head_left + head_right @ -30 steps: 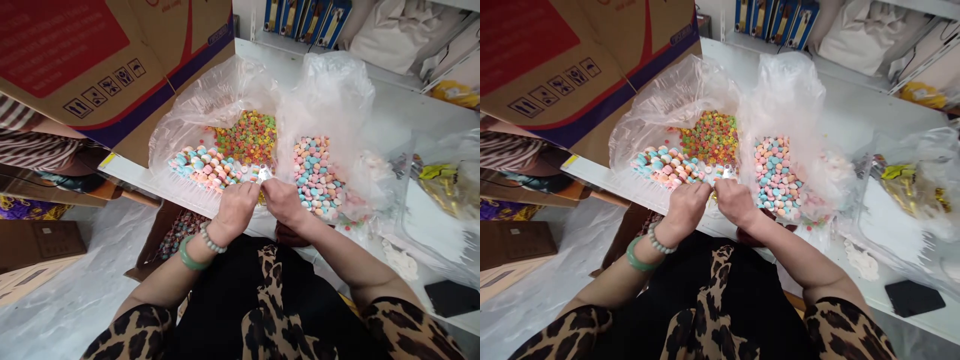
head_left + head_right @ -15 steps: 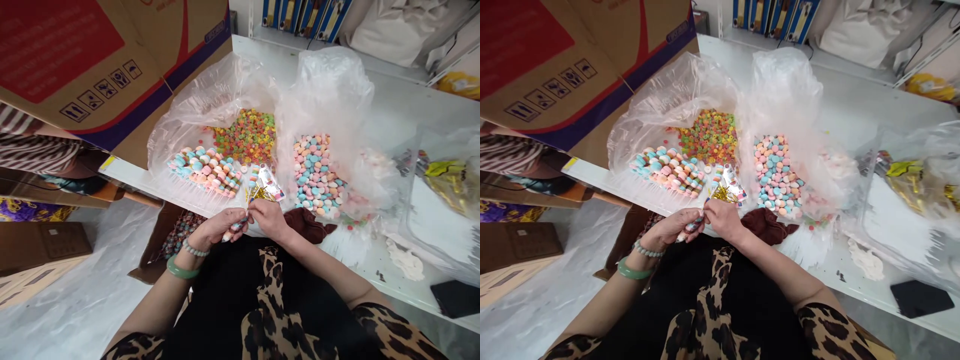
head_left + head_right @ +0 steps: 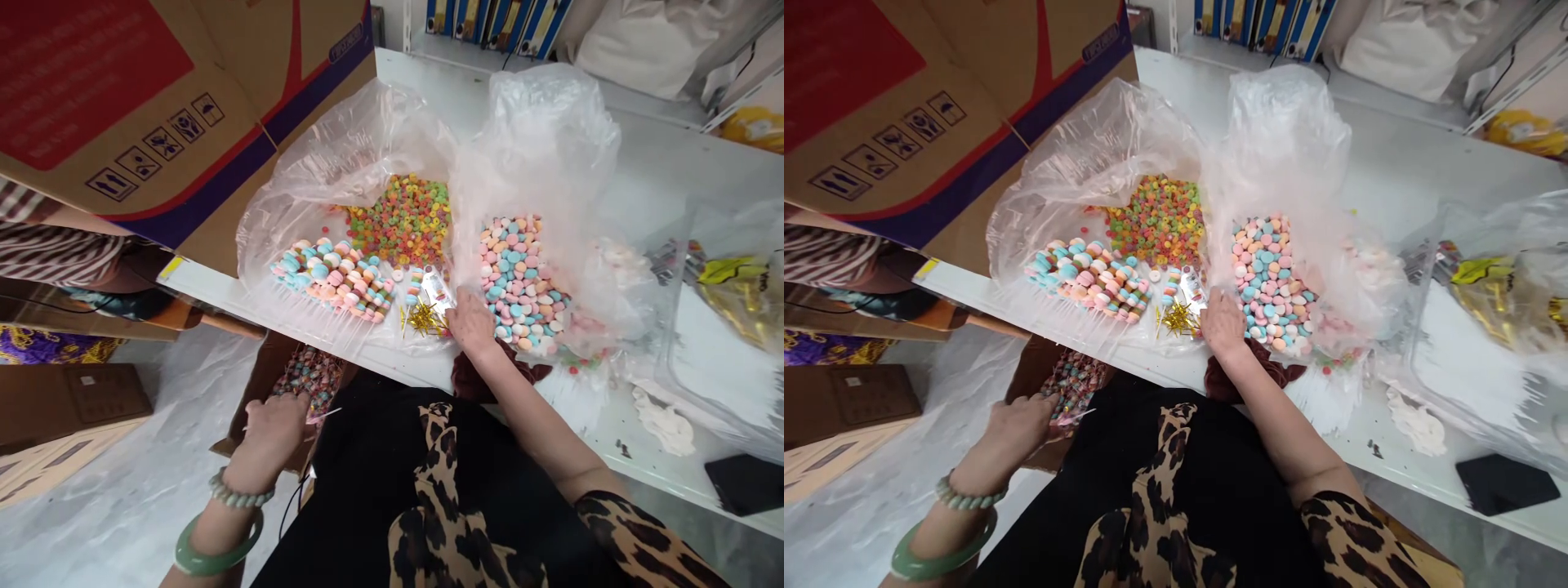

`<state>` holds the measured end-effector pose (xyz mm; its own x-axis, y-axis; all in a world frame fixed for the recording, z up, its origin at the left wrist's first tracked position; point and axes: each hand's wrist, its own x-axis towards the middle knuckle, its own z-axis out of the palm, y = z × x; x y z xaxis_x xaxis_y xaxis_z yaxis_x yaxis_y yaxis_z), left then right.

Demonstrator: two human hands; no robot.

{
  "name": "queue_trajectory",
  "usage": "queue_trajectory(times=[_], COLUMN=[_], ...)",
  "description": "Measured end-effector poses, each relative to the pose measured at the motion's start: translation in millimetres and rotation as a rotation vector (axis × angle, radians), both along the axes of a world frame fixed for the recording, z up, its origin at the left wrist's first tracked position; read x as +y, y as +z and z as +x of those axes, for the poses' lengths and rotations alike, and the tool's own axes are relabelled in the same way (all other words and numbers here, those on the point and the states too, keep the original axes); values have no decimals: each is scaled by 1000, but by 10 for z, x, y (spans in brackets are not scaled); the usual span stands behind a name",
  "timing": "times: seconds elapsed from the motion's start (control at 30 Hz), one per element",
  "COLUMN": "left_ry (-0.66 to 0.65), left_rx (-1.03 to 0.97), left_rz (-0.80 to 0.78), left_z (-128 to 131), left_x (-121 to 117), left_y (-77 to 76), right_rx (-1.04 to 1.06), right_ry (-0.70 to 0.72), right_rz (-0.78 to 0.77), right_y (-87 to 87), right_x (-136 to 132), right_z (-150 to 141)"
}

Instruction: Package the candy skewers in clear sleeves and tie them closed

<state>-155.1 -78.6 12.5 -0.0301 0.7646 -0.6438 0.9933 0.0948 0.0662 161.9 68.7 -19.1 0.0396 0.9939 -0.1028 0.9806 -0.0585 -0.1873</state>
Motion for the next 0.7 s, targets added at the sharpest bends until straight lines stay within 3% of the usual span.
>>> queue_trajectory(times=[0.07, 0.13, 0.27, 0.37, 0.47, 0.6, 0.7], left_ry=[-47, -48, 148, 302, 430, 653, 796], left_rx=[-19, -173, -647, -1063, -1280, -1404, -1529], left_rz=[42, 99, 225, 165, 102, 103, -48], left_z=[113, 280, 623, 901, 1200, 1508, 1627], left_x=[70, 197, 508, 741, 935, 1061, 1050], left_y=[16, 55, 47, -74, -183, -180, -126], right_rx=[20, 66, 174, 237, 321, 769, 1212], right_ry=[-25, -99, -196, -218, -238, -265, -260], right_rz=[-50, -47, -5, 22, 147, 242, 62], right_y=[-36, -51, -25, 5, 26, 69, 99], right_x=[75, 106, 96, 61, 12, -97, -241], right_z=[18, 32, 118, 213, 306, 329, 165])
